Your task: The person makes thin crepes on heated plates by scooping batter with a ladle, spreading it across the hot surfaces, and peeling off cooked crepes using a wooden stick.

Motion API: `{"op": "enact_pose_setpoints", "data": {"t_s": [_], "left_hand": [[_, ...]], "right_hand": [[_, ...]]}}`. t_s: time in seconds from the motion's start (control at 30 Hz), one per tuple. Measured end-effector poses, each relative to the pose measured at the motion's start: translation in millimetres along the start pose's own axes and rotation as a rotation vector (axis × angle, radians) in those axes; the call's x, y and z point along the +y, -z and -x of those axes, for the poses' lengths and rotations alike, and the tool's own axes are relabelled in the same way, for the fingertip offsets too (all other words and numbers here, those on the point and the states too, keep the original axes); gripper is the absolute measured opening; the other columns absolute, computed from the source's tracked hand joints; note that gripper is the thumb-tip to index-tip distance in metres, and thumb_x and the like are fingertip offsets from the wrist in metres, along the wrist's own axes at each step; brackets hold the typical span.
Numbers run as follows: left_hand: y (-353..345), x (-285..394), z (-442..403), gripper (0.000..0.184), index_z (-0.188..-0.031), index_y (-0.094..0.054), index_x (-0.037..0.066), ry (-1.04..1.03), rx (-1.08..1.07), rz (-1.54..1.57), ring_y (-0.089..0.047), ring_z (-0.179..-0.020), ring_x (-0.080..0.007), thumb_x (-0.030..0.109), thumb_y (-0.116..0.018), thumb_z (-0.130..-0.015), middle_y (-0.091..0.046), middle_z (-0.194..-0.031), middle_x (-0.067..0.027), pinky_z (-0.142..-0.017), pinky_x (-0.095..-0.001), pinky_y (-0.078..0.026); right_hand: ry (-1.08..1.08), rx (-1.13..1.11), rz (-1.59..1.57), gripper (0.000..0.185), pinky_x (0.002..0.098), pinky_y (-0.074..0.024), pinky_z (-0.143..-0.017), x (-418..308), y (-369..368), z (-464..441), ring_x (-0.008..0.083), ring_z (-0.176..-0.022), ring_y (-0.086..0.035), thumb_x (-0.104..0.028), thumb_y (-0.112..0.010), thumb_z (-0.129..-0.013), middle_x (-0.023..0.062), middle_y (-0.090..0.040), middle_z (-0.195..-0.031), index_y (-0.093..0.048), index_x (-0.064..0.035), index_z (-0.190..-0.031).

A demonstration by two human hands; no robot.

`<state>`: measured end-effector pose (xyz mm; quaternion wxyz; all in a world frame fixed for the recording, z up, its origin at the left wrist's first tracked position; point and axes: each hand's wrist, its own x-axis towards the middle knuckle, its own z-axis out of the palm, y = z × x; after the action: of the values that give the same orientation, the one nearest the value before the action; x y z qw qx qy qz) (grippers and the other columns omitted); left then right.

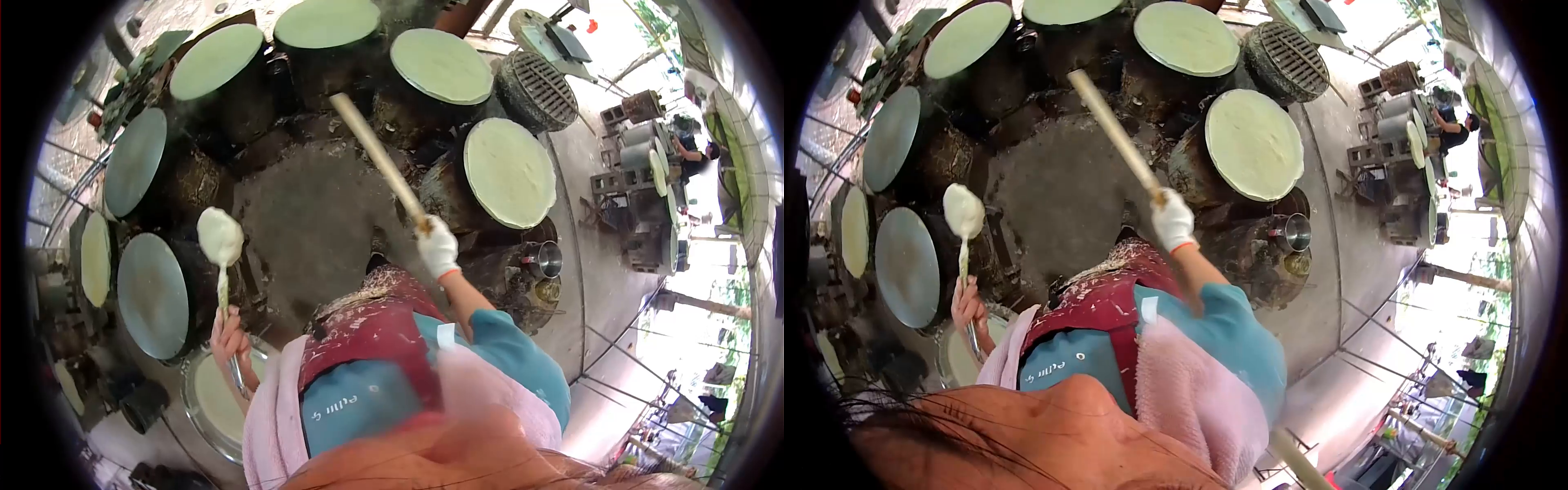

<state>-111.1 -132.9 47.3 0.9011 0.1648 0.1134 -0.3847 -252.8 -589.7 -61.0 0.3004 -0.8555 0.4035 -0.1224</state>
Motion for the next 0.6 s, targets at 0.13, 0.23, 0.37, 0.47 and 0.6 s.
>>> {"op": "enact_pose_setpoints", "data": {"t_s": [0.13, 0.23, 0.37, 0.47, 0.6], "left_hand": [[-74, -25, -92, 0.037, -0.111, -0.045, -0.006, 0.090, -0.045, -0.098, -0.028, -0.032, -0.0023, 0.026, -0.028, -0.105, -0.035, -0.057, 0.0045, -0.035, -0.0214, -0.027], [-128, -47, -153, 0.035, -0.109, -0.047, -0.007, 0.105, -0.048, -0.298, -0.028, -0.031, -0.0017, 0.024, -0.031, -0.104, -0.036, -0.058, 0.0040, -0.032, -0.0202, -0.023], [-198, -78, -218, 0.033, -0.107, -0.048, -0.009, 0.117, -0.052, -0.400, -0.029, -0.031, -0.0033, 0.020, -0.034, -0.103, -0.037, -0.058, 0.0021, -0.029, -0.0191, -0.023], [-236, -95, -260, 0.033, -0.106, -0.045, -0.013, 0.188, -0.030, -0.179, -0.031, -0.030, -0.0064, 0.018, -0.033, -0.103, -0.037, -0.059, -0.0014, -0.029, -0.0203, -0.027], [-266, -114, -315, 0.041, -0.114, -0.034, -0.020, 0.403, -0.159, 0.169, -0.037, -0.035, -0.0153, 0.018, -0.025, -0.104, -0.040, -0.065, -0.0103, -0.033, -0.0255, -0.035]], "right_hand": [[-0.171, 0.091, 0.243, 0.083, 0.0433, -0.0483, -0.087, 35, 50, -82, 0.0399, -0.104, -0.057, -0.043, -0.076, -0.073, 0.0233, -0.051, -0.124, -0.039, -0.0089, -0.138], [-0.155, 0.191, 0.333, 0.103, 0.0433, -0.0444, -0.094, 53, 58, -146, 0.0445, -0.111, -0.050, -0.046, -0.076, -0.071, 0.0318, -0.044, -0.126, -0.019, -0.0069, -0.148], [-0.174, 0.134, 0.398, 0.093, 0.0438, -0.0451, -0.092, 88, 50, -210, 0.0415, -0.110, -0.052, -0.043, -0.074, -0.074, 0.0301, -0.045, -0.128, -0.026, -0.0077, -0.145], [-0.152, 0.076, 0.246, 0.075, 0.0445, -0.0470, -0.088, 116, 59, -224, 0.0380, -0.104, -0.057, -0.036, -0.070, -0.078, 0.0221, -0.057, -0.119, -0.037, -0.0116, -0.141], [-0.008, 0.132, 0.270, 0.049, 0.0445, -0.0482, -0.085, 128, 119, -236, 0.0344, -0.098, -0.059, -0.023, -0.062, -0.080, 0.0124, -0.065, -0.107, -0.053, -0.0143, -0.127]]}}
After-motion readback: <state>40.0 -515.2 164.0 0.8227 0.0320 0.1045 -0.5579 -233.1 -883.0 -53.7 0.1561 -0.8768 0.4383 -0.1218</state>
